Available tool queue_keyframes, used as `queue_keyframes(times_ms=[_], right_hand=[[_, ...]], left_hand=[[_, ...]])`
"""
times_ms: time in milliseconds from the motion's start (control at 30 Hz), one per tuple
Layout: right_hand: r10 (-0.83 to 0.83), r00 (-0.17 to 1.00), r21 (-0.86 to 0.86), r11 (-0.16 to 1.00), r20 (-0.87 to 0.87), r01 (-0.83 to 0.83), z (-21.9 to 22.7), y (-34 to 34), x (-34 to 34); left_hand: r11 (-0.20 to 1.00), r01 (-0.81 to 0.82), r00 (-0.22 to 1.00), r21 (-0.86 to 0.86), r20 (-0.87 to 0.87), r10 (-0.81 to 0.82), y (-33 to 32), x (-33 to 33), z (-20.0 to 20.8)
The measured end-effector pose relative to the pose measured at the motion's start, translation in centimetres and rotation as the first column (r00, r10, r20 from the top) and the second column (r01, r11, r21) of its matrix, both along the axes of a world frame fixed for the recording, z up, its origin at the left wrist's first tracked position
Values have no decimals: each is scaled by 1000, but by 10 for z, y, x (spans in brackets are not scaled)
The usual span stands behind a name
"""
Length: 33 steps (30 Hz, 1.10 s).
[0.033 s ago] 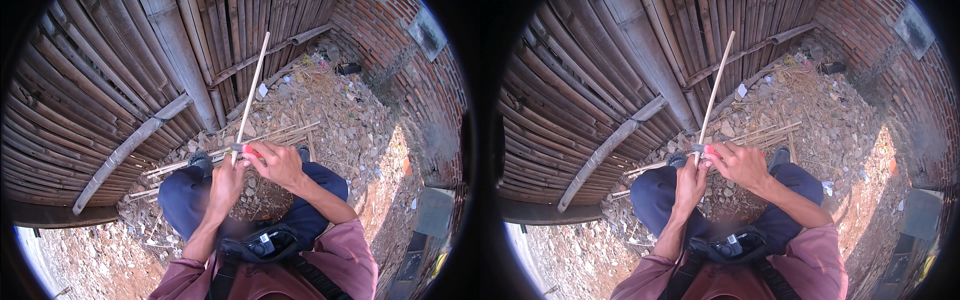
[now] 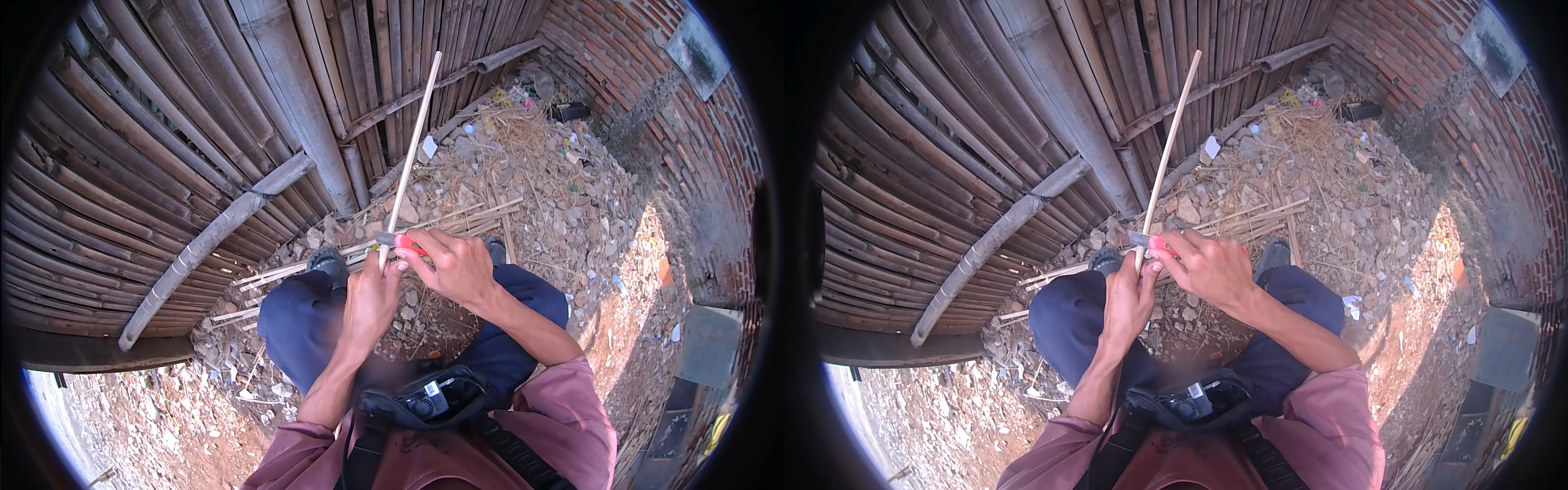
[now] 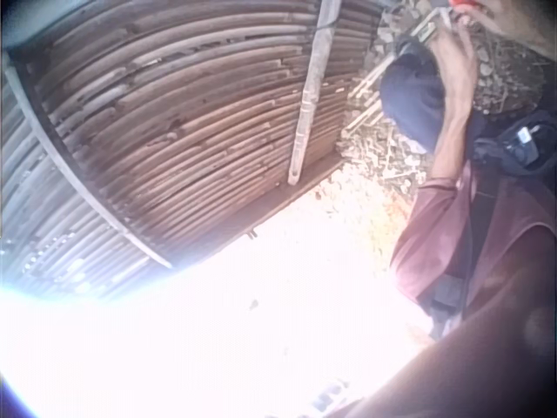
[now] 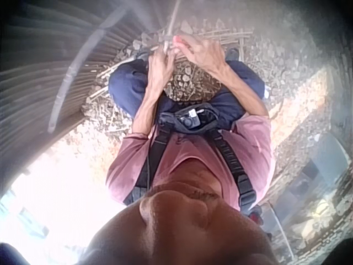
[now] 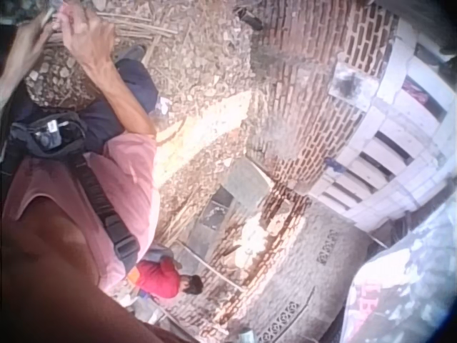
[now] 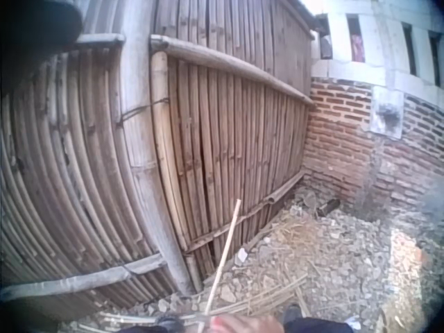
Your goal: The person uses a utility knife to shave thin strips from a wooden stick. They hold the wood with one hand and repeatedly draw the blade along its length to remove material.
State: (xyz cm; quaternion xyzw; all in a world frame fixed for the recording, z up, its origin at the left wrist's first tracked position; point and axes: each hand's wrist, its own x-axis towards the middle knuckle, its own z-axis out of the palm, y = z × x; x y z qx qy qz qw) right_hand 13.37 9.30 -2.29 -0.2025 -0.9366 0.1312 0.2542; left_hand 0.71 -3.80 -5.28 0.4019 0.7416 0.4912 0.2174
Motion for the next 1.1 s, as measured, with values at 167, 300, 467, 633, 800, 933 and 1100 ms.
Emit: queue_keyframes(times_ms=[167,300,467,633,800,933,1100], right_hand=[[-133,990,0,991,-46,133,7,11,0],[47,985,22,999,-167,-43,8,30,4],[160,987,-35,987,6,-160,-5,13,8],[162,987,-58,985,-19,-163,-6,11,7],[155,987,-54,986,-45,-157,-1,6,4],[122,992,-35,992,-41,-123,-4,4,3],[90,995,-19,996,-36,-91,-2,0,2]], left_hand=[[1000,13,996,-11,92,-12,2,-2,4],[1000,24,983,-6,180,-23,-1,-10,1],[992,71,966,106,239,-95,-1,-6,3],[990,90,963,107,243,-114,-2,-8,7],[987,77,990,141,109,-92,-3,-11,0],[997,65,996,50,58,-67,-3,-10,0],[999,45,998,15,37,-45,-2,-7,10]])
